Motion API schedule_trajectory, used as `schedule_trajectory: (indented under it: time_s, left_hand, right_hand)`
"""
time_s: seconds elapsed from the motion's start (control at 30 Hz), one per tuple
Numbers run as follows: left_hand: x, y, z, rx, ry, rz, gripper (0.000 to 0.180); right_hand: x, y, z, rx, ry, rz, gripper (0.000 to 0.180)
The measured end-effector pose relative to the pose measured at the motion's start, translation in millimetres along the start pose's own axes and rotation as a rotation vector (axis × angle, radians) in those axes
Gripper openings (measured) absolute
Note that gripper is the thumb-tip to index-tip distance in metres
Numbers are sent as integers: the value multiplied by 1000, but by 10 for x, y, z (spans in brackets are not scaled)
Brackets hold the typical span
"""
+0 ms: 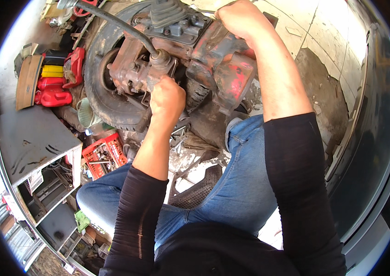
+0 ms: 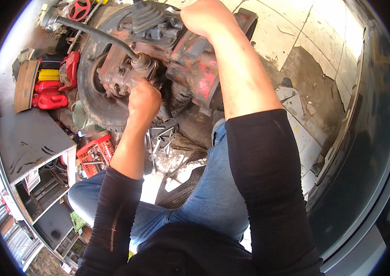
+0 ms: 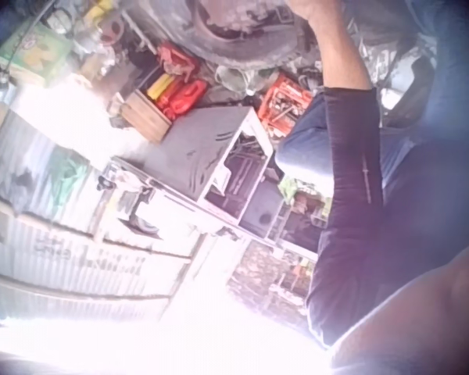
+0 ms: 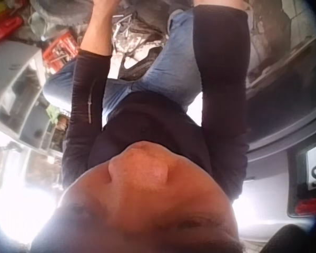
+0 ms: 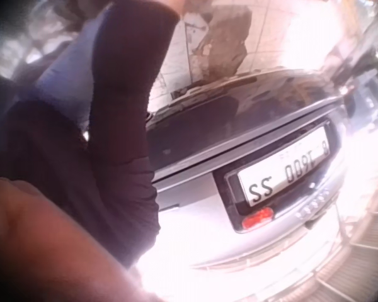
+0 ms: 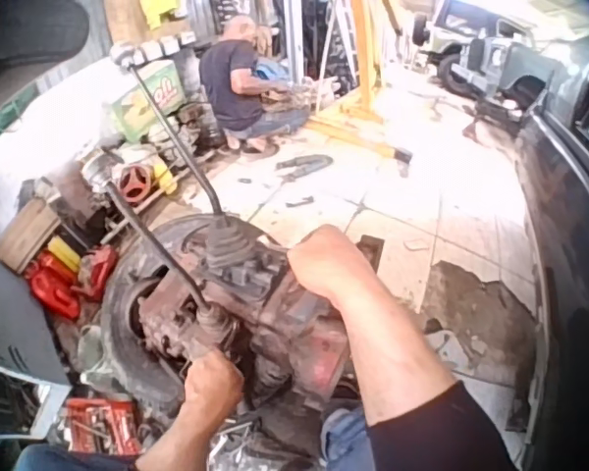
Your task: The person uses a wrench to tighten bolts on a rusty mechanical part resting on a tire. They repeatedly reach into a red basket to select different wrenches and continue working on the machinery.
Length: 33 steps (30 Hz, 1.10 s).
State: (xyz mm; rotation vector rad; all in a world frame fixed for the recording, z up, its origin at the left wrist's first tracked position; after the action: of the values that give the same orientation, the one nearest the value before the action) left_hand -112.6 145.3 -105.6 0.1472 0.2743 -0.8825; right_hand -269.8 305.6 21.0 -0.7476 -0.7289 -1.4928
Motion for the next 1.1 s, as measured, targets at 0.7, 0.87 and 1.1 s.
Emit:
schedule_trajectory:
  time_s: [0.7, 0.87, 1.1]
  left_hand:
    - [-467, -744, 607, 108, -319, -224, 35]
    - [-631, -959, 624, 197, -426, -225, 41]
    - [-962, -1032, 590, 287, -554, -320, 40]
  right_hand:
    - [-24, -83, -13, 70, 100, -24, 35]
    - [-116, -185, -112, 50, 135, -2, 34]
    - [-170, -243, -188, 34, 163, 68, 35]
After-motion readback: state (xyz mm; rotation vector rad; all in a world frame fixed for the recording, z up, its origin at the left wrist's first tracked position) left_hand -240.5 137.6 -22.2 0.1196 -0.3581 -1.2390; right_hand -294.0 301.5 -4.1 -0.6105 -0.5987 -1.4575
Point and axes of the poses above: each hand's wrist, its own y-axis away from the middle knuckle, its own z-axis out of the back of the hand, x = y × z, the point moved 1 cm from there along -y, towards the middle knuckle, and after that the axes turned 15 degrees about -x, right-handed, at the moved point
